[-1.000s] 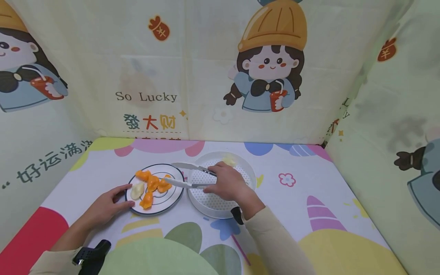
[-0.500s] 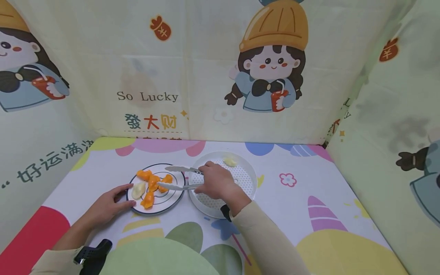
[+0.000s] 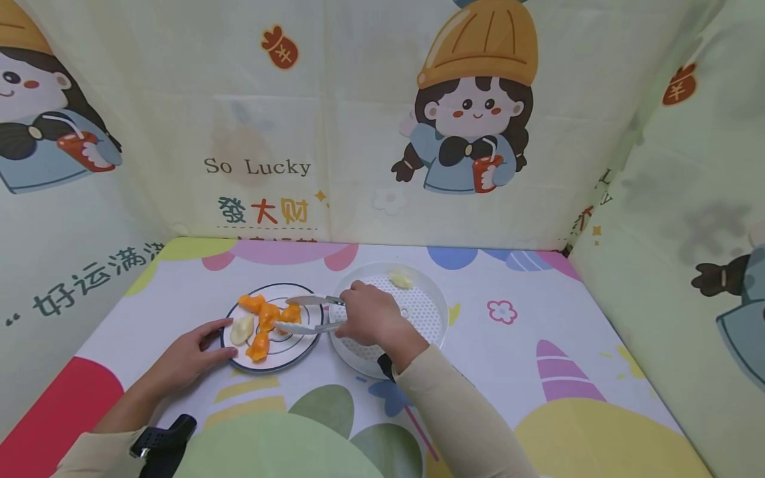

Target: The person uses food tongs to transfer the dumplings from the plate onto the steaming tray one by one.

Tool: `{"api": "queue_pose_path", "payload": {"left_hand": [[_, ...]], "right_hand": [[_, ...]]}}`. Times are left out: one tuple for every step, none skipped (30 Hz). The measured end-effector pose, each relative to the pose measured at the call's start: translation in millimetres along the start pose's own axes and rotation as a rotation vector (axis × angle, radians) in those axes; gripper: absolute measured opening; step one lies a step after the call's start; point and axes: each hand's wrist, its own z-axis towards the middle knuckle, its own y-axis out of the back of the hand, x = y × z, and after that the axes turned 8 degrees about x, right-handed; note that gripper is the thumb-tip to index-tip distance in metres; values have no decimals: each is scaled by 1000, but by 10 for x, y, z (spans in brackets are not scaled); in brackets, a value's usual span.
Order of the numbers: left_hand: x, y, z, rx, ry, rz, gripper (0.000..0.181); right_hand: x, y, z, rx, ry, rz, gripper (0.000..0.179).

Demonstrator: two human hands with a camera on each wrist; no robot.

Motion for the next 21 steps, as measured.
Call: {"api": "queue_pose_path", "payload": {"left_hand": [[-3, 0, -1, 0, 0, 0, 86], [-5, 0, -2, 0, -2, -1, 86], [-7, 0, -2, 1, -2, -1, 86], [-10, 0, -3, 0, -2, -2, 86], [-12, 0, -3, 1, -1, -2, 86], [-13, -1, -3, 2, 0, -3, 86], [-14, -1, -3, 3, 2, -4, 86], [-15, -1, -3, 4, 4, -6, 87], [-17, 0, -3, 5, 8, -8, 87], [-18, -1, -4, 7, 11, -8, 87], [-20, -1, -4, 8, 15, -10, 87], [-21, -1, -5, 7, 18, -10, 87], [-22, -1, -6, 7, 22, -10, 87], [-23, -1, -7, 7, 24, -10, 86], [-24, -2, -8, 6, 26, -10, 86], [-24, -3, -8, 6, 27, -10, 86], [-23, -4, -8, 6, 26, -9, 86], [-22, -5, -8, 6, 25, -8, 86], [-21, -6, -8, 6, 24, -7, 87], [-21, -6, -8, 5, 23, -7, 87], [-20, -7, -9, 5, 22, -6, 87]], "right_hand": [[-3, 5, -9, -4, 5, -6, 61], [-8, 9, -21, -10, 10, -9, 59], [-16, 14, -34, -17, 16, -10, 58], [-27, 19, -49, -25, 23, -6, 57], [-43, 23, -66, -33, 29, 0, 57], [-62, 28, -84, -41, 33, 9, 57], [-84, 33, -104, -51, 38, 21, 56], [-109, 38, -127, -63, 41, 33, 57], [-134, 44, -150, -74, 43, 44, 57], [-163, 50, -173, -86, 44, 49, 57], [-192, 57, -197, -99, 45, 56, 58], [-221, 64, -216, -112, 47, 63, 58], [-248, 75, -236, -126, 53, 68, 57], [-274, 84, -255, -136, 58, 76, 58], [-301, 93, -273, -145, 62, 84, 58], [-330, 102, -291, -153, 66, 90, 58], [-356, 112, -309, -162, 70, 100, 58], [-386, 122, -326, -169, 74, 104, 57], [-417, 135, -350, -178, 74, 107, 57], [-451, 144, -373, -186, 66, 114, 58], [-490, 156, -396, -196, 61, 116, 58]]}}
